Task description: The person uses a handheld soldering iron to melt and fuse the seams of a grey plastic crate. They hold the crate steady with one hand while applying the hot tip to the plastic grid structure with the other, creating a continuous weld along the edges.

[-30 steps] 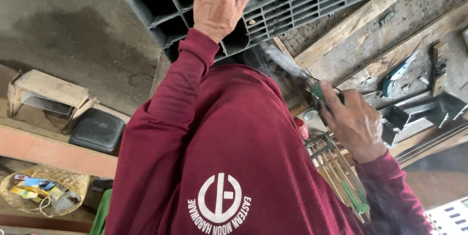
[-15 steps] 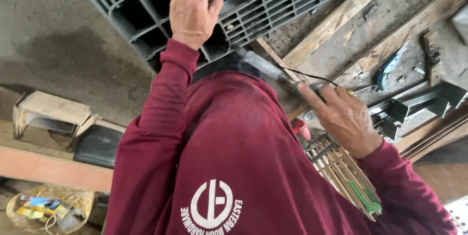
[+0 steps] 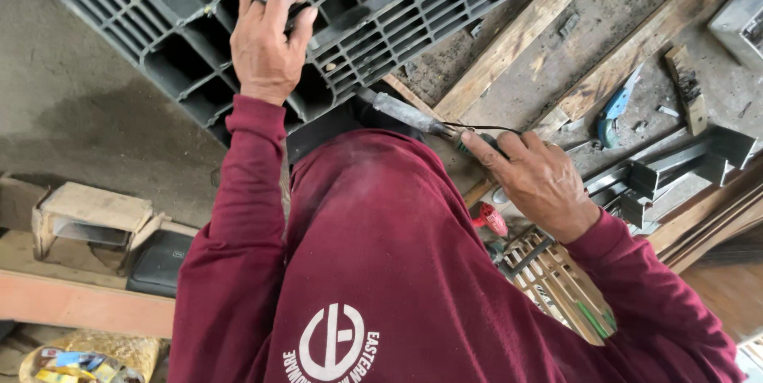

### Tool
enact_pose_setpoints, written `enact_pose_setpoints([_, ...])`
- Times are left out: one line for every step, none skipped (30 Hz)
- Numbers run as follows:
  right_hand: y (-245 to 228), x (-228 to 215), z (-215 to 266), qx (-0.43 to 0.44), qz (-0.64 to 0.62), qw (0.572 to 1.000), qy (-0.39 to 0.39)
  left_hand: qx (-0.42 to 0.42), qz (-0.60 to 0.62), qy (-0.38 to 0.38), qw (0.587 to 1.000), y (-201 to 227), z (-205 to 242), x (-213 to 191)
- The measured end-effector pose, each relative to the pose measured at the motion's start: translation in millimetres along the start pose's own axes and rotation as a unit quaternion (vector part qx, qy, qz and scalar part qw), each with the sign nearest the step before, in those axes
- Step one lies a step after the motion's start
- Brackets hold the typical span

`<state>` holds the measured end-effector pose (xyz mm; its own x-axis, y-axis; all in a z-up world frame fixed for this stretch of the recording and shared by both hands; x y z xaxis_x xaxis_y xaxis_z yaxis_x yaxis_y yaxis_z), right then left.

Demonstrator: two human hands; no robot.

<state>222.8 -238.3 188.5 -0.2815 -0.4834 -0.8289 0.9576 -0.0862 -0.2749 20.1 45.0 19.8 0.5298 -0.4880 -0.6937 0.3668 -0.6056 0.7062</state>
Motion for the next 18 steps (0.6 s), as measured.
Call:
enact_pose_setpoints([5,2,4,-0.005,-0.013,1.000,0.010,0.005,0.003,-0.004,1.000,1,0,0])
enact_pose_setpoints([12,8,9,0.002,-0.050,0.999,-0.004,0.006,-0.001,-0.006,1.000,2,-1,0])
enact_pose_setpoints([19,17,13,0.010,-0.086,0.996,-0.019,0.008,-0.006,-0.009,1.000,4,-1,0])
enact_pose_setpoints([25,28,16,0.017,-0.123,0.992,-0.032,0.010,-0.010,-0.011,1.000,6,-3,0])
enact_pose_setpoints([26,41,15,-0.009,-0.188,0.982,0.007,0.009,-0.005,-0.011,1.000,5,-5,0])
enact_pose_setpoints([25,56,11,-0.039,-0.251,0.966,0.042,0.003,-0.002,-0.010,1.000,6,-4,-1])
enact_pose_setpoints([26,65,14,-0.070,-0.312,0.944,0.077,-0.003,0.002,-0.009,1.000,6,-4,1])
enact_pose_setpoints([30,74,15,-0.038,-0.382,0.919,0.085,-0.007,-0.003,-0.009,1.000,7,-5,3])
enact_pose_setpoints([28,84,13,-0.005,-0.450,0.888,0.093,-0.012,-0.007,-0.008,1.000,7,-6,4])
enact_pose_setpoints([21,93,11,0.027,-0.518,0.849,0.095,-0.021,-0.013,-0.011,1.000,8,-3,3])
enact_pose_setpoints([14,100,9,0.050,-0.553,0.825,0.106,-0.028,-0.010,-0.016,0.999,10,0,2])
enact_pose_setpoints([10,106,3,0.070,-0.584,0.800,0.120,-0.030,-0.008,-0.016,0.999,12,-2,1])
enact_pose_setpoints([8,110,-4,0.091,-0.613,0.773,0.134,-0.032,-0.005,-0.017,0.999,14,-4,0])
enact_pose_setpoints([7,114,-13,0.099,-0.644,0.747,0.135,-0.026,-0.032,-0.005,0.999,19,-7,-1])
enact_pose_setpoints([7,117,-22,0.106,-0.674,0.719,0.134,-0.021,-0.059,0.006,0.998,26,-7,-1])
enact_pose_setpoints([5,120,-25,0.118,-0.706,0.686,0.130,-0.018,-0.084,0.011,0.996,35,-3,0])
enact_pose_setpoints([8,121,-28,0.114,-0.719,0.671,0.140,-0.018,-0.093,0.019,0.995,45,0,2])
enact_pose_setpoints([12,122,-32,0.111,-0.731,0.656,0.150,-0.018,-0.101,0.028,0.994,55,2,7])
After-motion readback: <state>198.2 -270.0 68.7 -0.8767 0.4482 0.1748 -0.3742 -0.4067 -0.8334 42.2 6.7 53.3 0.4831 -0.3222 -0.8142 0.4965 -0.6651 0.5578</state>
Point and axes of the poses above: each hand's wrist, its own z-axis away from the middle knuckle, its own x-axis out of the palm, y = z × x, the point moved 3 cm from there along -z, towards the middle knuckle, and after that the axes turned 5 degrees about -y, right-handed, at the moved point
